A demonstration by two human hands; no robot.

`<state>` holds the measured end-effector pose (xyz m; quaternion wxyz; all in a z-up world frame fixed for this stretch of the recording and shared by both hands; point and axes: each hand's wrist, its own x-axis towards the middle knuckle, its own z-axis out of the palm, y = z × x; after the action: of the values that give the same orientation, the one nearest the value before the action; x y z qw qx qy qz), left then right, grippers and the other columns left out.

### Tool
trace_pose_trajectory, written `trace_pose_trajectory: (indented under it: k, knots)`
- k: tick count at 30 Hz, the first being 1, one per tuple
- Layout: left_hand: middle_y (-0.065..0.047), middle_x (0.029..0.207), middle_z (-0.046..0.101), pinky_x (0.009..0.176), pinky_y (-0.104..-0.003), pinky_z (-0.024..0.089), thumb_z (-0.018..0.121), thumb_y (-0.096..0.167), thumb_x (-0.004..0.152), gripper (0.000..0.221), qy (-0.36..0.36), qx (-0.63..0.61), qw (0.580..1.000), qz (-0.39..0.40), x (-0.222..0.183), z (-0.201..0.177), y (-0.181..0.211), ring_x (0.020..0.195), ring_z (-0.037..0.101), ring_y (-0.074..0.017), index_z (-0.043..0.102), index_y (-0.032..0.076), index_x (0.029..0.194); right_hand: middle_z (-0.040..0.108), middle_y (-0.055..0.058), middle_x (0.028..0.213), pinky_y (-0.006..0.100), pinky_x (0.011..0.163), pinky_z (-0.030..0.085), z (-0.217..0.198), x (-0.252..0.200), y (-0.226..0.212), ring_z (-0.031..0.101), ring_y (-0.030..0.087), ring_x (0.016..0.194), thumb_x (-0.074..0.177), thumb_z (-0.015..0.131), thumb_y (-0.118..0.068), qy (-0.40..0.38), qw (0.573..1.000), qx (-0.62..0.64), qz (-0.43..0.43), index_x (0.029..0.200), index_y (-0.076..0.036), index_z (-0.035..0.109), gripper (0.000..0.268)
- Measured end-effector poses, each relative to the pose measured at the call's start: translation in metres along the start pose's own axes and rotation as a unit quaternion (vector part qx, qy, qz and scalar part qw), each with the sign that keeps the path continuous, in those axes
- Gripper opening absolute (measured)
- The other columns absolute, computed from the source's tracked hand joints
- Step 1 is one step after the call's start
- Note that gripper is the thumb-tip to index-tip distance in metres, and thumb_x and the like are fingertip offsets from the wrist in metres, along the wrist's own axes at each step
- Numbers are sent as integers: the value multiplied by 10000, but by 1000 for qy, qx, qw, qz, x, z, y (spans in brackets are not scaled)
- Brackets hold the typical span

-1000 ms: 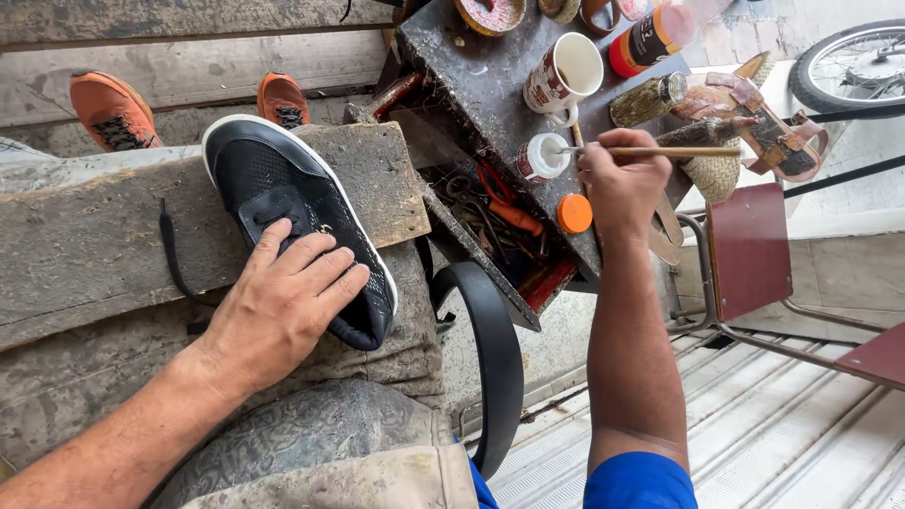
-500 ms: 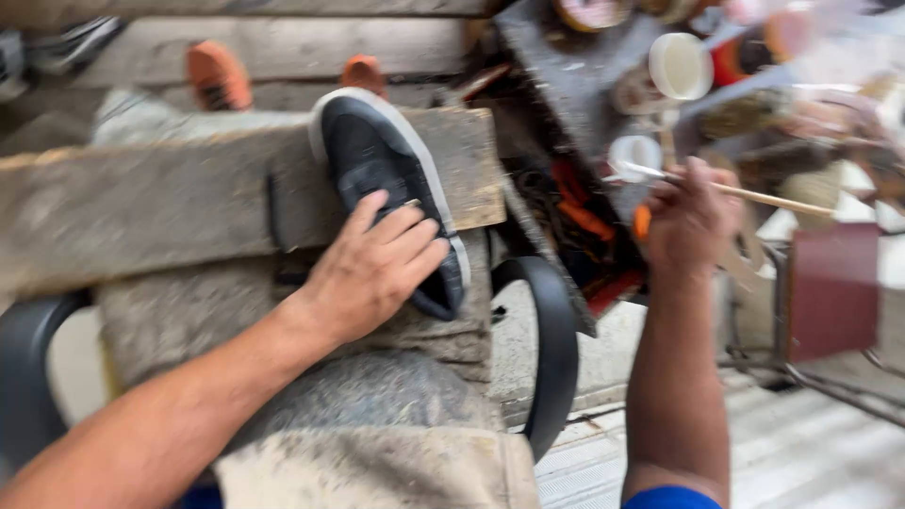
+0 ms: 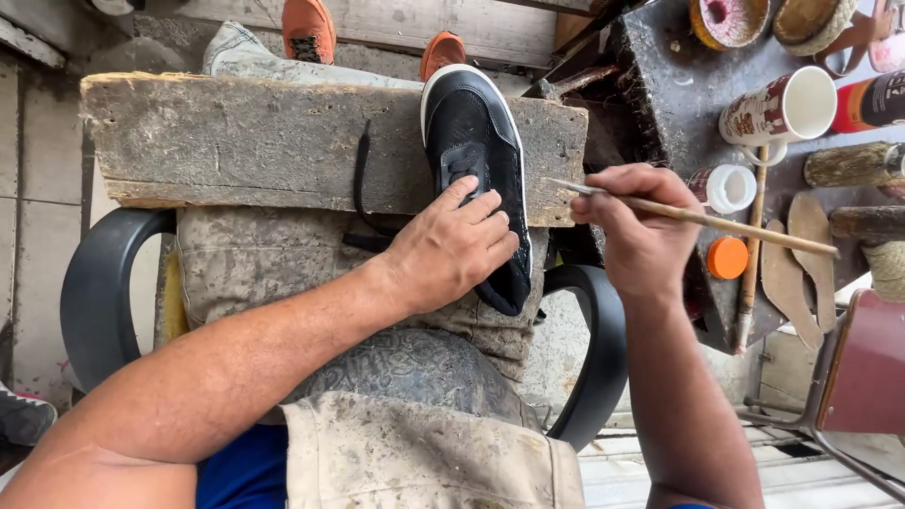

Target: Applying adhesive or dye to a shoe sole and the midsole of a sneaker using a brush.

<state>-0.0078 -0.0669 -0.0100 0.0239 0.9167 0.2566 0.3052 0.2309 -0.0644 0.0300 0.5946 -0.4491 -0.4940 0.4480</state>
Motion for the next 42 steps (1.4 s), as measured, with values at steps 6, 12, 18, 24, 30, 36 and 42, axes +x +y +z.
trace_pose_trajectory:
  k: [6, 12, 18, 24, 30, 36, 42]
  knots:
    - [-112, 875, 676, 1083, -572, 432, 618, 100, 955, 81, 14, 12, 1000, -2, -1, 3, 1, 1074, 672, -314, 695, 76, 958, 658, 306, 931, 411, 606, 652, 19, 6, 14, 740, 313, 728, 877, 747, 192, -27, 988, -131, -77, 925, 131, 607, 159]
    - [-123, 891, 690, 1091, -577, 430, 631, 89, 951, 81, 9, 11, 1000, -5, -2, 2, 2, 1085, 678, -317, 706, 70, 976, 658, 290, 888, 385, 580, 624, 21, 8, 22, 729, 295, 726, 875, 772, 194, -25, 978, -175, -108, 894, 129, 634, 153]
    - [-111, 922, 698, 1103, -576, 421, 616, 98, 977, 102, 5, 13, 1000, -9, -5, 4, 1, 1109, 672, -304, 710, 78, 1012, 667, 274, 868, 362, 564, 598, 29, 11, 24, 725, 289, 741, 876, 784, 180, -24, 973, -192, -125, 868, 111, 644, 156]
    - [-105, 955, 692, 1117, -567, 411, 608, 115, 991, 107, 3, 15, 1000, -11, -6, 4, 1, 1133, 661, -300, 702, 83, 1030, 673, 246, 833, 345, 554, 574, 35, 12, 14, 716, 270, 744, 856, 766, 197, -42, 965, -223, -132, 835, 83, 664, 154]
    - [-97, 987, 681, 1125, -553, 404, 589, 132, 1008, 111, 4, 17, 1000, -13, -6, 4, 1, 1162, 642, -292, 690, 98, 1039, 691, 240, 829, 355, 568, 563, 40, 15, 10, 719, 295, 760, 838, 783, 196, -45, 956, -238, -165, 815, 66, 675, 171]
    - [-90, 986, 680, 1124, -552, 407, 582, 127, 1009, 112, 9, 16, 1000, -23, -6, 7, 2, 1153, 646, -287, 688, 107, 1039, 696, 215, 788, 349, 548, 557, 37, 8, 9, 737, 320, 739, 823, 776, 175, -58, 944, -281, -164, 783, 29, 682, 178]
    - [-95, 991, 679, 1129, -553, 401, 572, 125, 1011, 124, 8, 8, 1000, -21, -6, 4, 1, 1165, 641, -289, 689, 104, 1047, 725, 223, 843, 351, 552, 572, 46, 10, 11, 744, 343, 761, 856, 803, 143, -38, 930, -301, -208, 851, 33, 728, 133]
